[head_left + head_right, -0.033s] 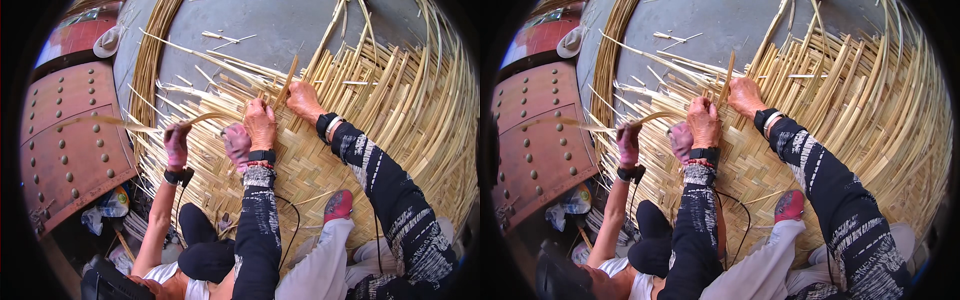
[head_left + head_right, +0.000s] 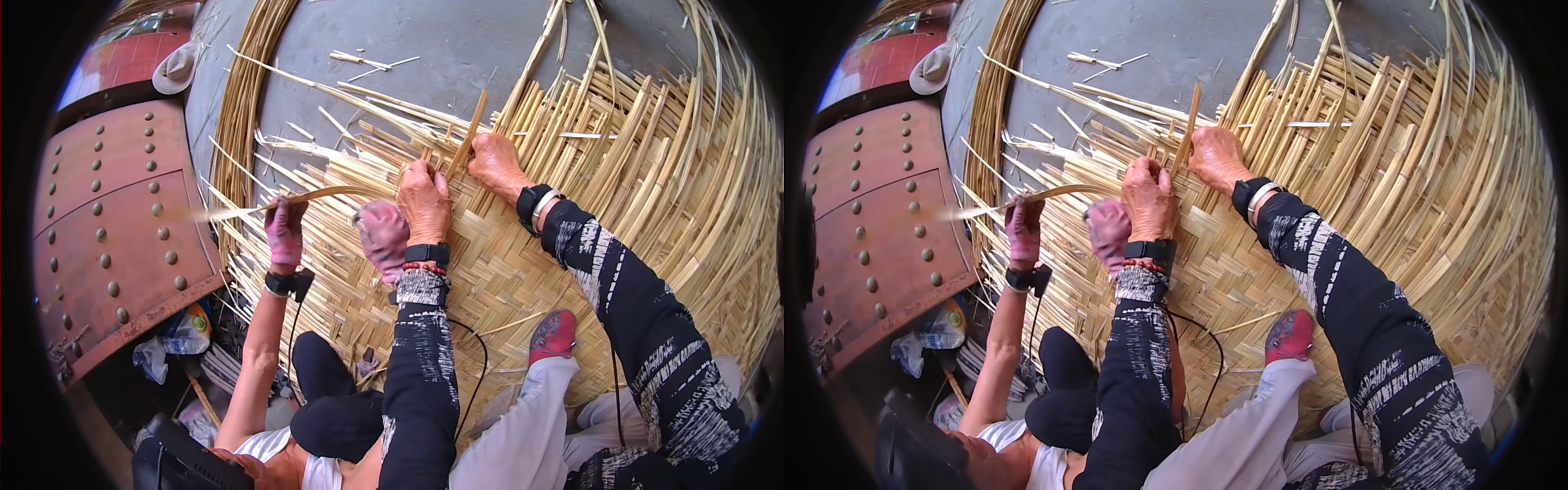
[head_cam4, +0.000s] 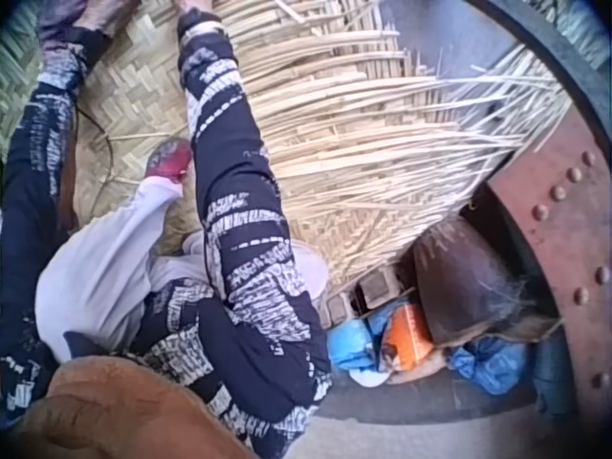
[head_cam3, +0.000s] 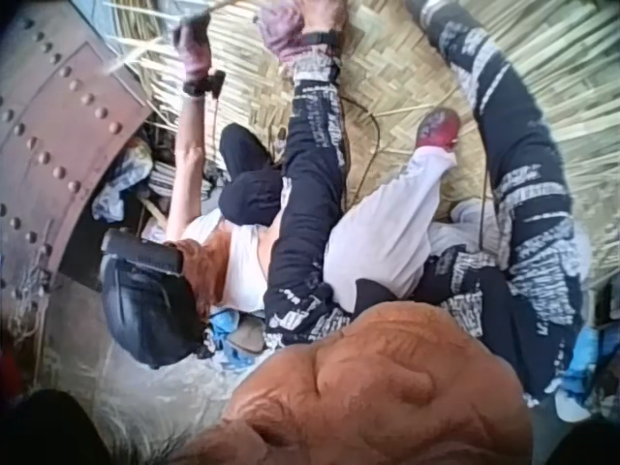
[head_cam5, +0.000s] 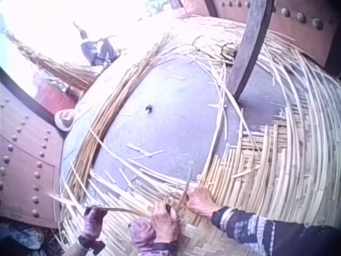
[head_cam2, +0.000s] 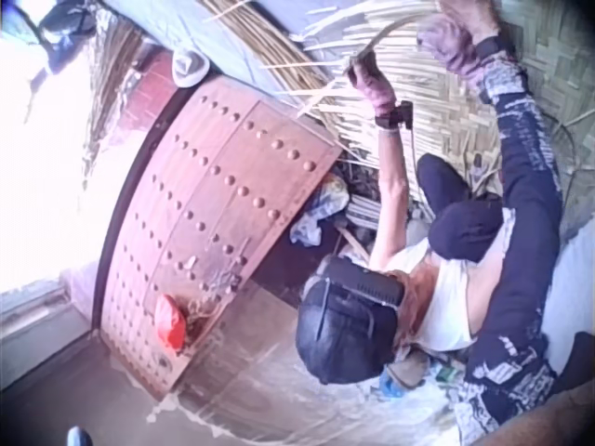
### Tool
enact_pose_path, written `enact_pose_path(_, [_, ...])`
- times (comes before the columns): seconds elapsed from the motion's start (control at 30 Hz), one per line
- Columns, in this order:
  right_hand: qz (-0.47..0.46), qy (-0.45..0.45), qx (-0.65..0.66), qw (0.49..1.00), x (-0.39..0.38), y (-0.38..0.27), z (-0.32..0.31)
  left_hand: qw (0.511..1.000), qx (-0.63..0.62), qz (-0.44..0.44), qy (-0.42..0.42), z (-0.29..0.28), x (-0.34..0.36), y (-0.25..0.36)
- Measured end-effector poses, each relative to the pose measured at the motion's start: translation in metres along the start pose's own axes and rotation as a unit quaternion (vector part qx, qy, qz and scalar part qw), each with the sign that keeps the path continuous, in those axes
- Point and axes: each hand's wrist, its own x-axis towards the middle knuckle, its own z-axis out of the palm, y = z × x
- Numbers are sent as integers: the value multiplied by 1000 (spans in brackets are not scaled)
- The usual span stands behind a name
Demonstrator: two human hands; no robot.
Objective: Weaving a large mat out of split bamboo strips by hand.
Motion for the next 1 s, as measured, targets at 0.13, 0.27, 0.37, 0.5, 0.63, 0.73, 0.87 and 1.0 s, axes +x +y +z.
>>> enact_pose_path(0.13, [-9,12,2,1000,0,-2,0,1000,4,-4,-25,-5,6,-5])
enact_pose_path(0.27, [-8,15,12,1000,0,-1,0,998,-33,-16,-46,-7,11,-14])
enact_pose_path(0.37, [6,-2,17,1000,0,-1,-2,996,-74,-21,-54,-7,11,-14])
enact_pose_path(0.5, [4,8,31,999,0,0,0,999,-3,34,24,0,7,-13])
enact_pose_path(0.63, [8,19,71,997,-1,4,2,999,-15,33,39,3,7,-12])
enact_pose_path(0.73, [1,18,93,996,1,7,6,998,-60,-26,19,0,5,-7])
enact_pose_path(0.87, [-1,20,78,997,2,8,8,997,-4,38,60,3,3,-5])
enact_pose_path(1.0, [-3,20,87,996,0,6,4,997,12,39,65,1,4,3])
